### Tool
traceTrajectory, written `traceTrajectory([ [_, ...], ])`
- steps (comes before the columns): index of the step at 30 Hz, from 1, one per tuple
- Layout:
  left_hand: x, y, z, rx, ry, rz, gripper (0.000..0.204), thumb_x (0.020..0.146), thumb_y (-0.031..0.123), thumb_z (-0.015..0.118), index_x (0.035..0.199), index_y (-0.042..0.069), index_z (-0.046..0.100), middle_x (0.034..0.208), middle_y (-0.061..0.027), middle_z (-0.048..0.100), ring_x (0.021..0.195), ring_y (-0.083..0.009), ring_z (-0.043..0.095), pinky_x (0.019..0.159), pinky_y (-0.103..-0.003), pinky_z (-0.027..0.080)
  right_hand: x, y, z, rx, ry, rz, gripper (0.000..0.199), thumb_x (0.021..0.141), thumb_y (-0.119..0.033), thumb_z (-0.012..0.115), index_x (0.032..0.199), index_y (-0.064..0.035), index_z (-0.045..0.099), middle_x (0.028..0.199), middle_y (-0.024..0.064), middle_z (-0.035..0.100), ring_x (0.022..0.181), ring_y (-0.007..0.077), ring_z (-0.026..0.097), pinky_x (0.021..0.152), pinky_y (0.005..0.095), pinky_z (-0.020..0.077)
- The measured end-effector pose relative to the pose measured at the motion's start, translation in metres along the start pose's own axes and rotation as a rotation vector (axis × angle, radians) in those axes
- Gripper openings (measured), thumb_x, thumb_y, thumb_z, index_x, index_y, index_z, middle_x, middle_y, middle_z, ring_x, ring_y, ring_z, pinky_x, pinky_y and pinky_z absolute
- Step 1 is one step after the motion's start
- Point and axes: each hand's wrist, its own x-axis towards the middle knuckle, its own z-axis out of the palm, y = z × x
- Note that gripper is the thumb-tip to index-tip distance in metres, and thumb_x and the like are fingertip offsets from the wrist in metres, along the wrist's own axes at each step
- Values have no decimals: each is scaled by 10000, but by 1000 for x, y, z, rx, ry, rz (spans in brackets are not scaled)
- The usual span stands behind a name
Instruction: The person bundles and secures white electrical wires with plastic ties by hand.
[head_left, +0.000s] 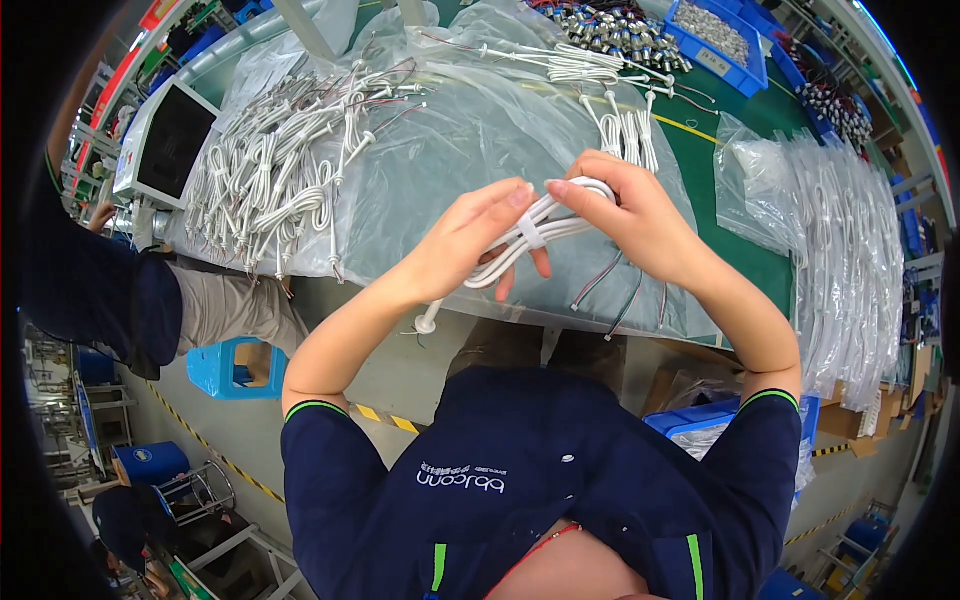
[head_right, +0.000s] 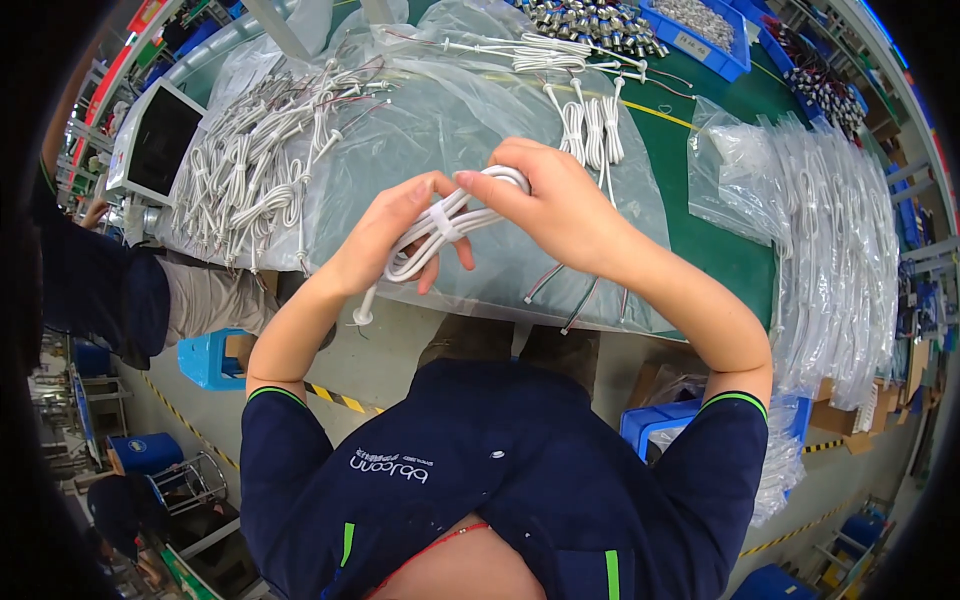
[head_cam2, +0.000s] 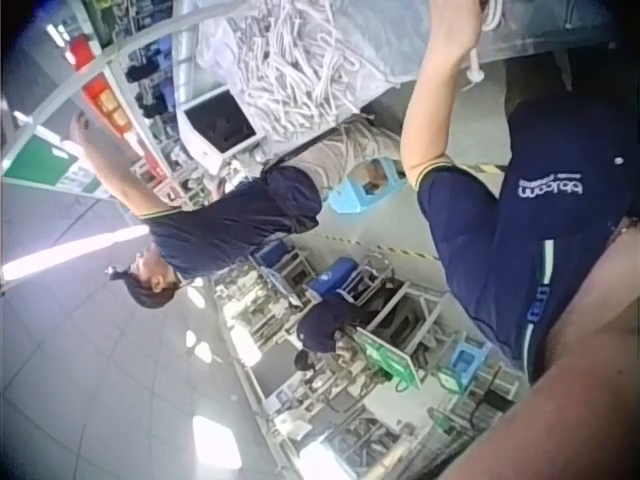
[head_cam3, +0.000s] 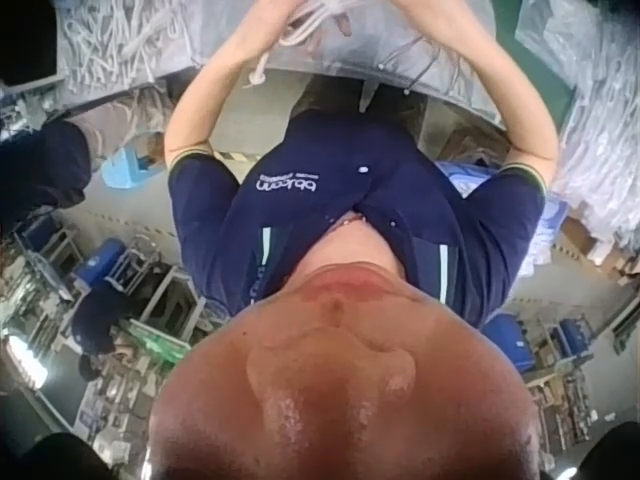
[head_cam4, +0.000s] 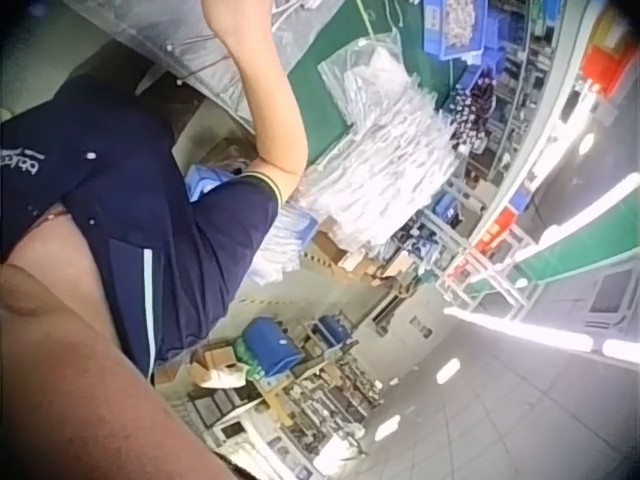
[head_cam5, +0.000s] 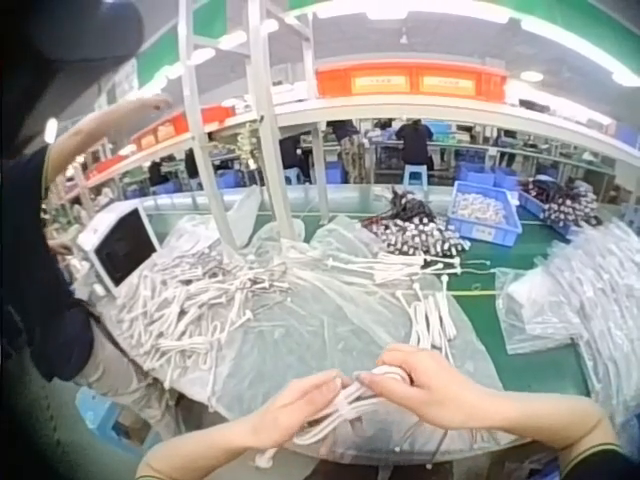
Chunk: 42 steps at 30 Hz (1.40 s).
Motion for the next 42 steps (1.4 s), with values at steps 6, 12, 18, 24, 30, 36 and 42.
traceTrajectory([
  [6,5,-7,3,267,58,32,251,926,299,456,871,55,458,656,-56,590,426,-84,477,422,-209,363,5,0,-14,-66,-83,87,249,877,-230,558,805,7,576,734,9,470,661,89,403,589,243,337],
  [12,4,-8,-1,650,155,266,220,910,263,481,861,50,455,625,-54,559,513,-132,518,484,-272,390,-8,-23,-11,88,-25,175,154,843,-134,604,837,18,582,753,10,506,650,57,492,546,201,395],
  [18,6,-3,7,1100,799,1140,170,827,129,600,743,33,487,618,-68,537,598,-224,525,555,-316,391,-12,-2,1,245,376,-159,135,780,-56,657,885,-16,581,853,46,565,764,86,566,536,190,465],
  [24,4,-38,44,118,515,617,152,777,13,646,901,-54,589,854,-88,614,750,-171,578,677,-267,482,-19,20,17,-132,553,-733,304,630,86,702,880,-2,551,1014,134,515,922,317,605,689,307,533],
  [30,13,-26,52,-459,444,627,400,745,-106,631,1115,-85,481,1039,-175,595,936,-221,607,789,-340,543,-28,23,32,-214,727,-755,284,636,113,692,858,-22,578,1013,115,463,1015,369,556,788,389,524],
  [36,20,-30,62,-439,475,691,385,733,-111,642,1083,-70,487,1043,-187,589,923,-218,607,765,-316,542,-34,11,46,306,896,-603,494,711,30,684,1090,-28,372,1088,123,411,1140,330,455,863,412,489],
  [42,13,-27,64,-491,452,686,393,728,-112,646,1076,-45,477,1010,-174,591,922,-221,606,758,-314,546,-38,9,23,643,766,-269,324,883,-237,528,1079,-21,387,1188,197,461,1083,335,515,855,415,489],
])
